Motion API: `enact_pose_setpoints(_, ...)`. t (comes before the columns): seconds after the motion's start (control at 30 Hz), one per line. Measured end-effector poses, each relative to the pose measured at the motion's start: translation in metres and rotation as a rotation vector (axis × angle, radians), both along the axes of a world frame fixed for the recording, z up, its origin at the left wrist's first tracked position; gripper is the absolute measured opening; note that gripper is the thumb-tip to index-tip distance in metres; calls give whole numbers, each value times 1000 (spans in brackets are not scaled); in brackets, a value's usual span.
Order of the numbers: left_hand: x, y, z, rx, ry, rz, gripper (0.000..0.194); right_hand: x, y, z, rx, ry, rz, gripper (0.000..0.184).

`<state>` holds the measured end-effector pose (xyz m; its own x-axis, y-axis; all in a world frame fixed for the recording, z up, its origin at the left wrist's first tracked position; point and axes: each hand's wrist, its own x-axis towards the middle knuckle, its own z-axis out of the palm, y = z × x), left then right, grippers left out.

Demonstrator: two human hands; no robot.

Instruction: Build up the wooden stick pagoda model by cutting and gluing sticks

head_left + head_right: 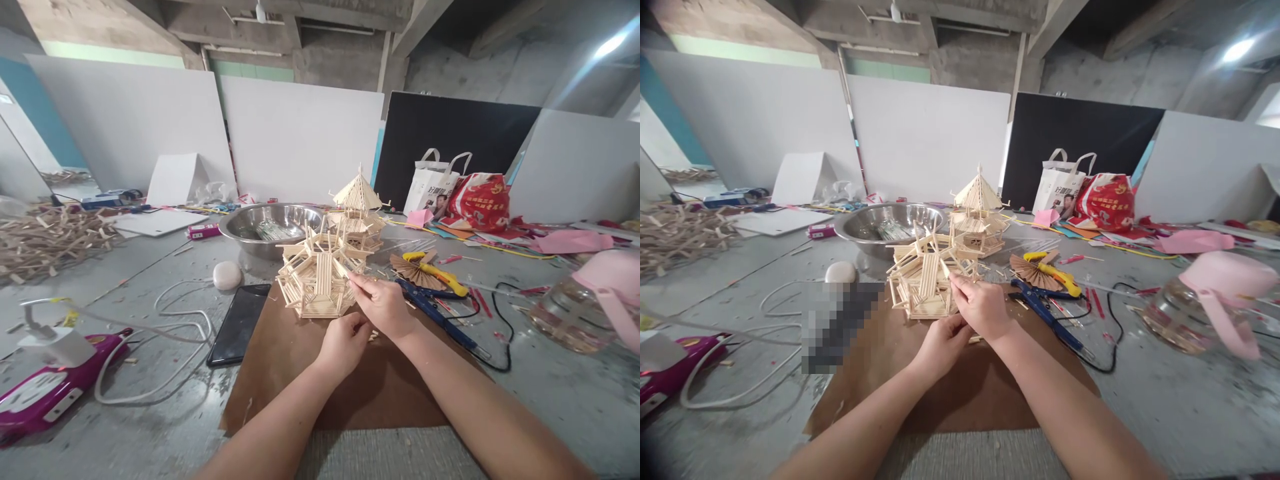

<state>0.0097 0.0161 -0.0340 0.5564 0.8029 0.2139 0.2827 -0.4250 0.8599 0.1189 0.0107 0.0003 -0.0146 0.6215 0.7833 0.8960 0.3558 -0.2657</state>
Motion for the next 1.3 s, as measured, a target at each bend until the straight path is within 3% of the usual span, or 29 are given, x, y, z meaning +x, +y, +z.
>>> enact_pose_setpoints(0.4, 1, -1, -4, 14, 10, 32, 24, 4, 2, -3, -43, 235, 77, 24)
enact_pose_setpoints(1.3, 1, -2, -3, 38, -29, 5, 23, 1, 3, -3, 63, -47, -70, 23)
